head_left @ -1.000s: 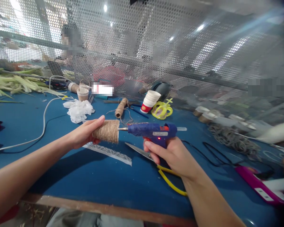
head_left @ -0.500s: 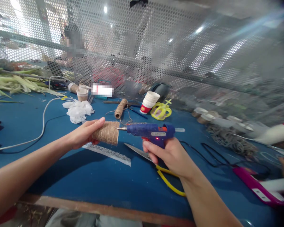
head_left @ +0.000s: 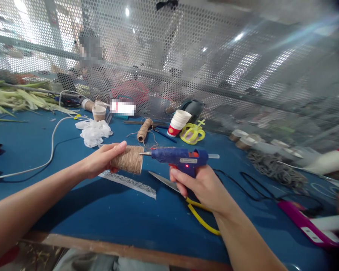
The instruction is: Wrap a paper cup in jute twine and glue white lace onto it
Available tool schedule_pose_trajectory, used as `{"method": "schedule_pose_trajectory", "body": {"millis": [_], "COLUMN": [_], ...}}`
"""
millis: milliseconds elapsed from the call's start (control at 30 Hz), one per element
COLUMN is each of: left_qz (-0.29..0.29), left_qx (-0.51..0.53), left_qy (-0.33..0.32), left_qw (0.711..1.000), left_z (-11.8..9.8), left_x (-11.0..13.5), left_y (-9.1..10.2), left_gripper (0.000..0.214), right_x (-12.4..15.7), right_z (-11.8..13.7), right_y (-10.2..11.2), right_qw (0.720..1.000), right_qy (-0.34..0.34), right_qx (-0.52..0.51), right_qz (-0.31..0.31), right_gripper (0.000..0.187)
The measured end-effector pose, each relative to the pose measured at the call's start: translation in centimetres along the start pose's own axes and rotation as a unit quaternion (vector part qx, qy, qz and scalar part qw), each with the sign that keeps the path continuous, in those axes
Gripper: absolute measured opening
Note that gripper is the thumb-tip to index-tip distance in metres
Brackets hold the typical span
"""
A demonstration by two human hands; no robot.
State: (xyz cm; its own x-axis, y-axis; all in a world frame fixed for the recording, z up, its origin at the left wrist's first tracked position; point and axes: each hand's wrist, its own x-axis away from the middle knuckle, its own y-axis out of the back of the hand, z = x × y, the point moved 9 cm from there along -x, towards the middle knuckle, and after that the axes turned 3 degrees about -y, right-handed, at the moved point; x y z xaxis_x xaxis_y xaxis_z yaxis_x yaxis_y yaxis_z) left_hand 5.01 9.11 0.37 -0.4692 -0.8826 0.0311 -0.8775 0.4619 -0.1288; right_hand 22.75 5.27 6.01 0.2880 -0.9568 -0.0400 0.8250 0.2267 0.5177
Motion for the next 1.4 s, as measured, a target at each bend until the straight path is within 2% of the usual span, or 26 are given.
{"method": "schedule_pose_trajectory", "body": {"millis": [167,367,567,767,1100,1267,1400], "left_qz": [-0.002,0.004,-0.006,-0.004,0.031,0.024,0.034], "left_qx": [-0.003,-0.012,-0.010,-0.006,0.061,0.074,0.069], "left_qy": [0.000,-0.010,-0.008,-0.011,0.041,0.050,0.044], "left_qw": [1.000,1.000,1.000,1.000,0.997,0.996,0.996], "left_z": [0.0,-0.2,0.1,0.0,0.8,1.0,0.9], "left_x": [0.0,0.0,-0.1,-0.1,-0.1,-0.1,-0.1], "left_y": [0.1,-0.1,0.3,0.3,-0.6,-0.4,-0.5], "left_gripper": [0.054,0.055,0.052,0.051,0.064,0.065,0.066], "right_x": [0.1,0.1,0.3,0.2,0.3,0.4,0.2], "right_z": [-0.1,0.1,0.0,0.2,-0.2,0.0,0.2], "right_y": [-0.4,-0.1,-0.3,0.2,-0.5,-0.5,-0.2], "right_qw": [1.000,1.000,1.000,1.000,0.999,0.999,1.000], "right_qy": [-0.012,0.001,-0.012,0.006,0.011,-0.001,0.007], "right_qx": [0.001,-0.001,0.011,0.023,0.028,0.028,0.007], "right_qz": [0.024,0.002,0.022,-0.010,0.021,0.033,0.018], "right_gripper": [0.029,0.030,0.029,0.027,0.026,0.027,0.027]}}
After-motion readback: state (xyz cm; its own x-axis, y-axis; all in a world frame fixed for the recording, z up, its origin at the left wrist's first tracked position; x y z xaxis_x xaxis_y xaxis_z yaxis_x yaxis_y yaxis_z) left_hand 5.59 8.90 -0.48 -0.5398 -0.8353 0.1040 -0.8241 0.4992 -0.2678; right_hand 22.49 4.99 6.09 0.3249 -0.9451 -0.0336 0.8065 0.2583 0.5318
